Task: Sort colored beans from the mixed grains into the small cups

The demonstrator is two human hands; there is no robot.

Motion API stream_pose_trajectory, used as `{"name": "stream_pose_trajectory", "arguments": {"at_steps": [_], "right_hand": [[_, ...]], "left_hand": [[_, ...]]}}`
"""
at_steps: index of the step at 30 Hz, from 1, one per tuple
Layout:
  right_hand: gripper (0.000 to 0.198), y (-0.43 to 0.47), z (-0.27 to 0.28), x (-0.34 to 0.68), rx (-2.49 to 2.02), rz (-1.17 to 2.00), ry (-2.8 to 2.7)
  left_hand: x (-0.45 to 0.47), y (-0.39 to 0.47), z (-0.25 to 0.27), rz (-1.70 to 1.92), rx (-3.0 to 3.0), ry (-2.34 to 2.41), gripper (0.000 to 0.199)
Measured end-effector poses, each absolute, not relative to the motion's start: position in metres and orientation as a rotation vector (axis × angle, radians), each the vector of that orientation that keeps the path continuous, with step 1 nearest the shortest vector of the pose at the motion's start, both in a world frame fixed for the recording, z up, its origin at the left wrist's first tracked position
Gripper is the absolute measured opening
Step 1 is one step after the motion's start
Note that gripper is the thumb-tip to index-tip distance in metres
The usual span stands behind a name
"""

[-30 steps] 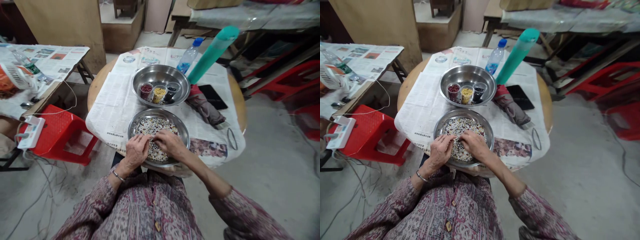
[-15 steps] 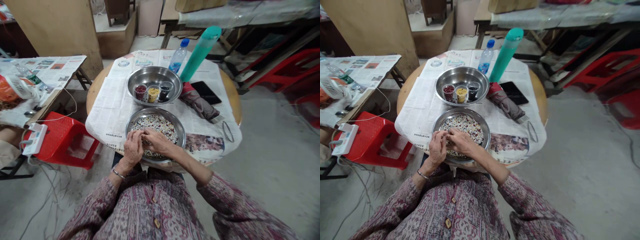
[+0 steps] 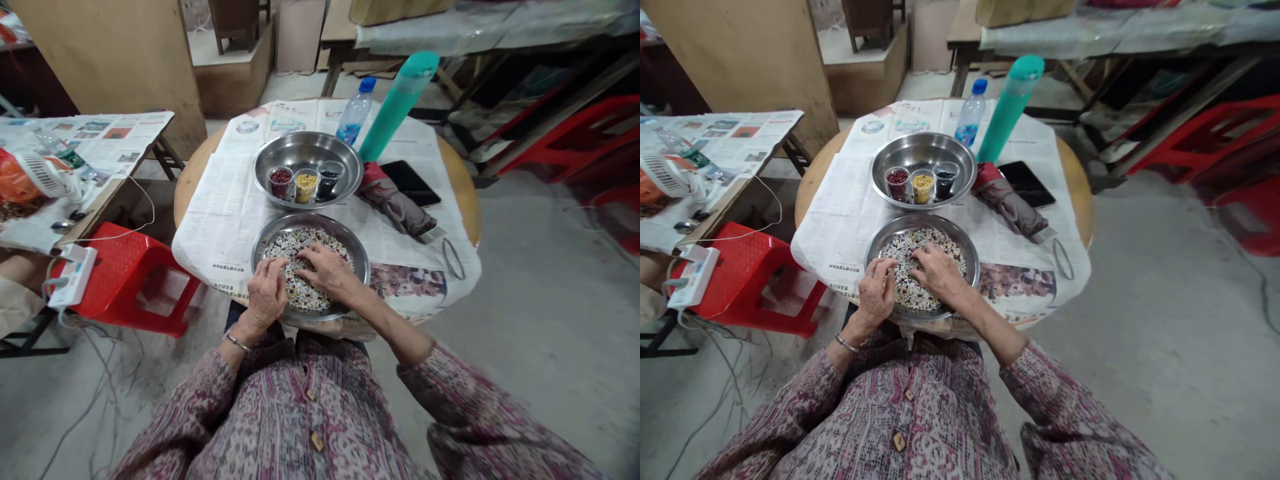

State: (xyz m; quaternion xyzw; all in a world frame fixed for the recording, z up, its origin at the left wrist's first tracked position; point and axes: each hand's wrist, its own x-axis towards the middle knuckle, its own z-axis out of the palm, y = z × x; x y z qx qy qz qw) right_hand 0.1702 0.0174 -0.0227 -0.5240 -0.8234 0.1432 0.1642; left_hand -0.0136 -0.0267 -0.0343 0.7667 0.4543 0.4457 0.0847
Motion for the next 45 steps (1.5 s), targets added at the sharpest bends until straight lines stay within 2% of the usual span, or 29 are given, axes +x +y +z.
{"name": "stream_pose_trajectory", "arguments": {"at_steps": [8,13,16,18,23,28,31,34,38,42,45], "right_hand": [[0.027,0.011,-0.008,0.178,-1.297,0.875,-2.309],[0.019,-0.014,0.004,0.203,-1.204,0.718,-2.526],[0.032,-0.025,-0.004,0.207,-1.238,0.585,-2.575],[0.037,-0.024,-0.013,0.202,-1.312,0.529,-2.549],[0.022,0.006,-0.028,0.184,-1.548,0.379,-2.395],[0.026,0.028,-0.020,0.177,-1.717,0.203,-2.230],[0.034,0.022,-0.019,0.172,-1.666,0.288,-2.237],[0.041,0.010,-0.023,0.163,-1.385,0.524,-2.349],[0.033,0.005,-0.027,0.151,-1.180,0.771,-2.348],[0.022,0.027,-0.026,0.141,-1.214,0.771,-2.221],[0.024,0.050,-0.021,0.138,-1.278,0.655,-2.188]], "left_hand": [[-0.014,-0.028,-0.033,1.288,2.293,1.346,0.026],[-0.013,-0.029,-0.031,1.273,2.295,1.358,0.024],[-0.012,-0.028,-0.031,1.277,2.305,1.366,0.024],[-0.012,-0.028,-0.031,1.268,2.310,1.378,0.023],[-0.012,-0.029,-0.028,1.274,2.346,1.359,0.022],[-0.012,-0.028,-0.029,1.253,2.361,1.364,0.022],[-0.012,-0.028,-0.030,1.239,2.350,1.377,0.022],[-0.012,-0.028,-0.032,1.257,2.327,1.388,0.024],[-0.012,-0.028,-0.034,1.280,2.300,1.377,0.027],[-0.012,-0.028,-0.036,1.323,2.271,1.377,0.026],[-0.012,-0.028,-0.036,1.361,2.270,1.372,0.026]]}}
